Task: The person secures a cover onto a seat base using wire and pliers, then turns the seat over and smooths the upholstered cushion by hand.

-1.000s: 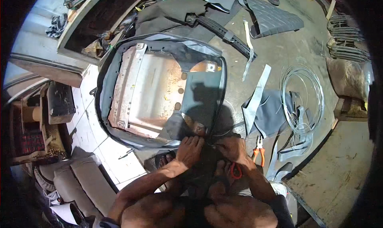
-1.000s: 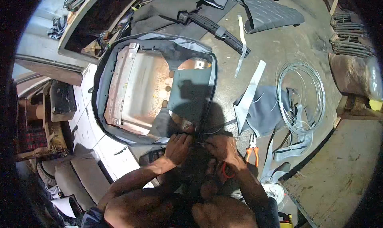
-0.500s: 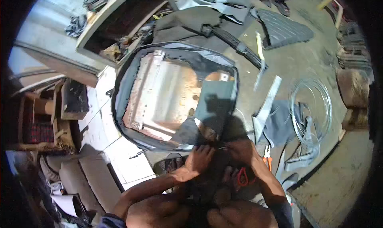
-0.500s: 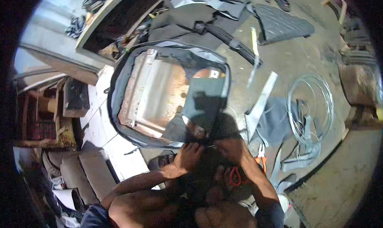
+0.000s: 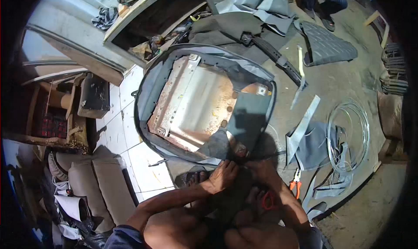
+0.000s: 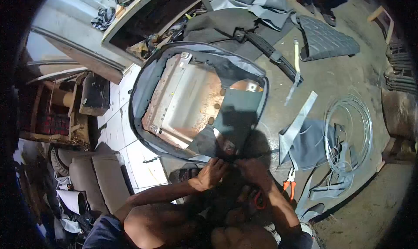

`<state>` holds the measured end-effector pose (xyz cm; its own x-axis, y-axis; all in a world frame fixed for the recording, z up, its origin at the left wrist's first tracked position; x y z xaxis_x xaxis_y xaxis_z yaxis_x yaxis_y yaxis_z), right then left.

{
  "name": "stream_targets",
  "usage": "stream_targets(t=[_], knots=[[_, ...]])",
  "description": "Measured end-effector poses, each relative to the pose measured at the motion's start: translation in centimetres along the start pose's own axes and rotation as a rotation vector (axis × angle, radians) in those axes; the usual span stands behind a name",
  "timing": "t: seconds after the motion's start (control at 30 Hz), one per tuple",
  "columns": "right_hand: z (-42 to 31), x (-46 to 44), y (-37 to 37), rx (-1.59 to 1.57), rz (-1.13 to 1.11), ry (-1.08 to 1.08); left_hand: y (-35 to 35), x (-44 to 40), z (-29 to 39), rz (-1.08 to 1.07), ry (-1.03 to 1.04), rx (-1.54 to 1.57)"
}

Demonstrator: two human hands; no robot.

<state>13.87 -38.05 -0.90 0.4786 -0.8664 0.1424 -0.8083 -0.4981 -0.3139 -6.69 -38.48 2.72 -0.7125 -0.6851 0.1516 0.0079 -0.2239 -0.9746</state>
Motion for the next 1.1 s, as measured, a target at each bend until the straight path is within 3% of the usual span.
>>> stream_targets(t=[0.07,0.13,0.27,0.47,0.53,0.63,0.77,0.83,0.93,1.0,1.07,1.1], knots=[[0.7,1.4,1.0,0.057,-0.022,-0.016,0.5,0.5,0.3,-0.055,0.039,-0.012],[0.9,2.2,1.0,0.129,-0.062,-0.003,0.7,0.1,-0.3,0.09,0.113,-0.063],[1.1,3.5,-2.3,0.067,-0.055,0.09,0.1,-0.1,-0.3,-0.094,0.011,-0.024],[1.5,1.2,-0.9,0.184,-0.099,0.042,0.7,-0.3,-0.1,-0.052,0.0,-0.015],[1.2,-0.4,0.1,0.184,-0.258,0.063,-0.8,-1.0,0.3,-0.145,-0.019,-0.039],[-1.3,-0.8,0.0,0.228,-0.297,0.129,3.5,0.0,-0.6,-0.039,0.039,-0.171],[2.6,1.6,1.4,-0.005,-0.106,-0.08,2.5,0.1,-0.8,0.135,0.104,-0.001],[-1.2,2.9,-2.6,0.07,-0.08,0.119,2.3,-0.1,-0.9,0.073,0.11,-0.035],[1.5,3.2,-1.6,0.185,-0.211,0.153,0.7,-0.5,-0.4,0.049,0.081,-0.023],[2.1,2.5,-0.3,0.18,-0.027,-0.148,0.7,-0.7,-0.2,0.077,0.03,0.016],[2.9,1.9,1.0,0.076,-0.099,0.059,1.7,-0.5,-0.4,-0.041,-0.013,-0.028],[2.5,1.2,1.4,0.07,-0.099,0.056,1.6,-0.5,-0.5,-0.046,-0.015,-0.031]])
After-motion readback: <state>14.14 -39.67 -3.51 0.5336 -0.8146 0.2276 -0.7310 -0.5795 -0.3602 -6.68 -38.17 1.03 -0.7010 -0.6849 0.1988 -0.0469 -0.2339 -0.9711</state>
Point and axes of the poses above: each hand's wrist, its own x-axis away from the middle knuckle, its own y-axis out of the palm, z = x × y, the point moved 2 cm from there along -x, towards the middle knuckle, and after that the axes turned 11 degrees about -x, right-handed, at the moved point
